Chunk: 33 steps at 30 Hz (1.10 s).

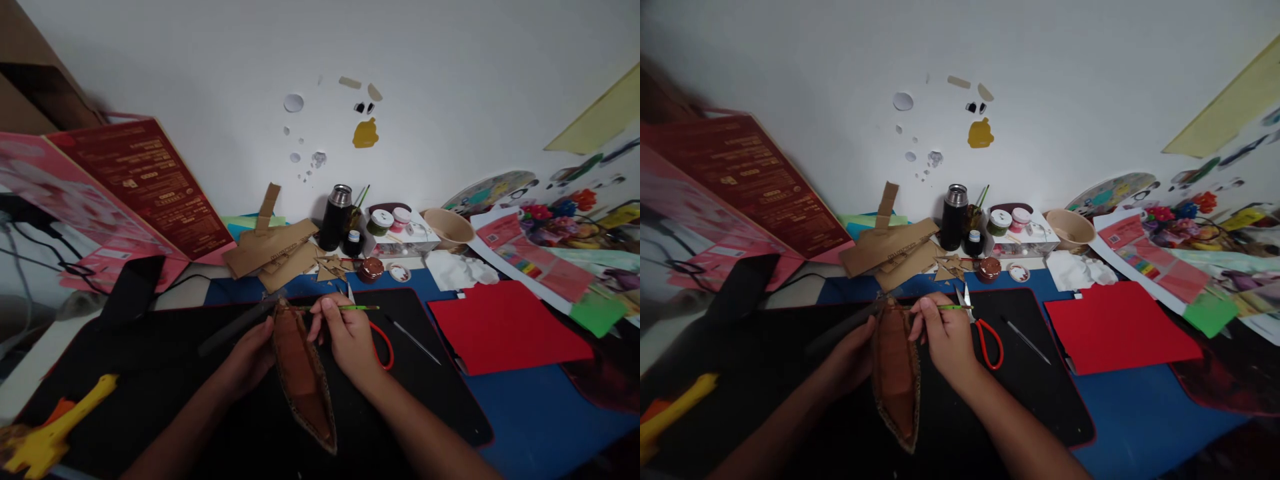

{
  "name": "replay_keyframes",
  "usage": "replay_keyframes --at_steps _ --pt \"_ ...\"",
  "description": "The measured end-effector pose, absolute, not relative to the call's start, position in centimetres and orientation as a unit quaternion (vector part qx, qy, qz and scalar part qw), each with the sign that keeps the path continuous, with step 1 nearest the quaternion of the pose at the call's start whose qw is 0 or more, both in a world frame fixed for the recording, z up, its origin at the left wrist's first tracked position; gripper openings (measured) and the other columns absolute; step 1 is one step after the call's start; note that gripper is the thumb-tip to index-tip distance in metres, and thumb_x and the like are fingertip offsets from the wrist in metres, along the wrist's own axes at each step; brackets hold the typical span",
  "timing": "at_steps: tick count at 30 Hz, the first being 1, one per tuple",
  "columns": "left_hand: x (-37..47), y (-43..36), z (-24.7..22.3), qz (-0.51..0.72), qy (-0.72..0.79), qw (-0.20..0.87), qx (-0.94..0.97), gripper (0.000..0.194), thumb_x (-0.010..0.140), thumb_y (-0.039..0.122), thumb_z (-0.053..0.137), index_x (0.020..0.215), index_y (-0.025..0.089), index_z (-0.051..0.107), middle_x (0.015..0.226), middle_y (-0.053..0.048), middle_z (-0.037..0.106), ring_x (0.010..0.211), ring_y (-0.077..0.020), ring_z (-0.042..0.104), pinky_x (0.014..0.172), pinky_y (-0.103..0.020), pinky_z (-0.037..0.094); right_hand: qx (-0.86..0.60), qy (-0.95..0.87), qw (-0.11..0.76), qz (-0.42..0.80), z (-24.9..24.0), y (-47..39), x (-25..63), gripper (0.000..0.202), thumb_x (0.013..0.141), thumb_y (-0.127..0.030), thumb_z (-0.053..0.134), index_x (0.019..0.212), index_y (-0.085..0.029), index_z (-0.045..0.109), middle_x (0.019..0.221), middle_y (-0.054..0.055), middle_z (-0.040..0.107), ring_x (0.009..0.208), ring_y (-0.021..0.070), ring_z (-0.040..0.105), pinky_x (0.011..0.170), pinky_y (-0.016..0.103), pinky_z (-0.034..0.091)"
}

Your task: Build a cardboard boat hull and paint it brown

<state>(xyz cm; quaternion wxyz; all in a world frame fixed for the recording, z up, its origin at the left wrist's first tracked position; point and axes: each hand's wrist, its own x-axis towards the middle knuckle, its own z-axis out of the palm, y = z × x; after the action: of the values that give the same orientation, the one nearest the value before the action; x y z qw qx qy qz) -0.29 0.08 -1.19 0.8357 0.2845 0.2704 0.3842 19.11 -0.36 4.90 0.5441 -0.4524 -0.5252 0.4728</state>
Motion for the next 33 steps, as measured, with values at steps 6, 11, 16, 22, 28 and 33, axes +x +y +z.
replay_keyframes --at_steps 6,11,16,22,28,33 --pt "-0.4 0.2 -1.2 0.392 0.268 0.832 0.288 0.049 0.096 0.055 0.066 0.122 0.016 0.08 0.122 -0.015 0.079 0.116 -0.0345 0.073 0.102 -0.043 0.053 -0.444 -0.534 0.532 0.484 5.1 -0.5 19.1 0.047 0.105 -0.058 0.052 0.084 -0.019 0.067 0.054 -0.003 0.059 0.048 0.0124 0.058 0.049 0.022 0.045" --pt "-0.3 0.2 -1.3 0.4 0.278 0.831 0.27 0.051 0.096 0.055 0.067 0.129 0.017 0.076 0.127 -0.015 0.078 0.115 -0.0331 0.073 0.101 -0.042 0.053 -0.436 -0.511 0.527 0.522 4.6 -1.2 19.3 0.048 0.102 -0.063 0.054 0.084 -0.02 0.065 0.053 -0.005 0.055 0.046 0.0128 0.059 0.047 0.022 0.044" --pt "-0.2 0.2 -1.2 0.377 0.278 0.848 0.247 0.049 0.092 0.056 0.072 0.119 0.017 0.081 0.116 -0.014 0.081 0.118 -0.035 0.072 0.111 -0.047 0.048 -0.449 -0.532 0.519 0.496 4.9 -0.5 19.5 0.048 0.104 -0.062 0.052 0.087 -0.019 0.067 0.054 -0.004 0.057 0.046 0.0118 0.056 0.047 0.021 0.043" --pt "0.0 0.1 -0.7 0.374 0.277 0.857 0.223 0.051 0.094 0.058 0.068 0.123 0.018 0.08 0.121 -0.014 0.08 0.127 -0.0347 0.069 0.12 -0.046 0.04 -0.458 -0.549 0.514 0.474 4.9 0.5 19.8 0.05 0.105 -0.061 0.049 0.086 -0.019 0.069 0.053 -0.004 0.057 0.047 0.0125 0.056 0.046 0.022 0.042" --pt "-0.1 0.2 -0.8 0.346 0.273 0.876 0.196 0.056 0.094 0.059 0.066 0.131 0.019 0.076 0.125 -0.014 0.079 0.13 -0.0358 0.067 0.12 -0.047 0.041 -0.459 -0.586 0.511 0.429 4.6 0.5 19.9 0.045 0.108 -0.053 0.048 0.089 -0.021 0.071 0.056 -0.003 0.059 0.051 0.0128 0.057 0.054 0.023 0.045" --pt "-0.1 0.2 -0.2 0.345 0.262 0.88 0.194 0.062 0.095 0.06 0.064 0.14 0.019 0.07 0.131 -0.015 0.076 0.134 -0.0365 0.064 0.121 -0.047 0.04 -0.451 -0.574 0.527 0.436 4.6 0.8 19.9 0.045 0.108 -0.054 0.048 0.09 -0.02 0.071 0.056 -0.003 0.06 0.05 0.0129 0.056 0.051 0.023 0.044"
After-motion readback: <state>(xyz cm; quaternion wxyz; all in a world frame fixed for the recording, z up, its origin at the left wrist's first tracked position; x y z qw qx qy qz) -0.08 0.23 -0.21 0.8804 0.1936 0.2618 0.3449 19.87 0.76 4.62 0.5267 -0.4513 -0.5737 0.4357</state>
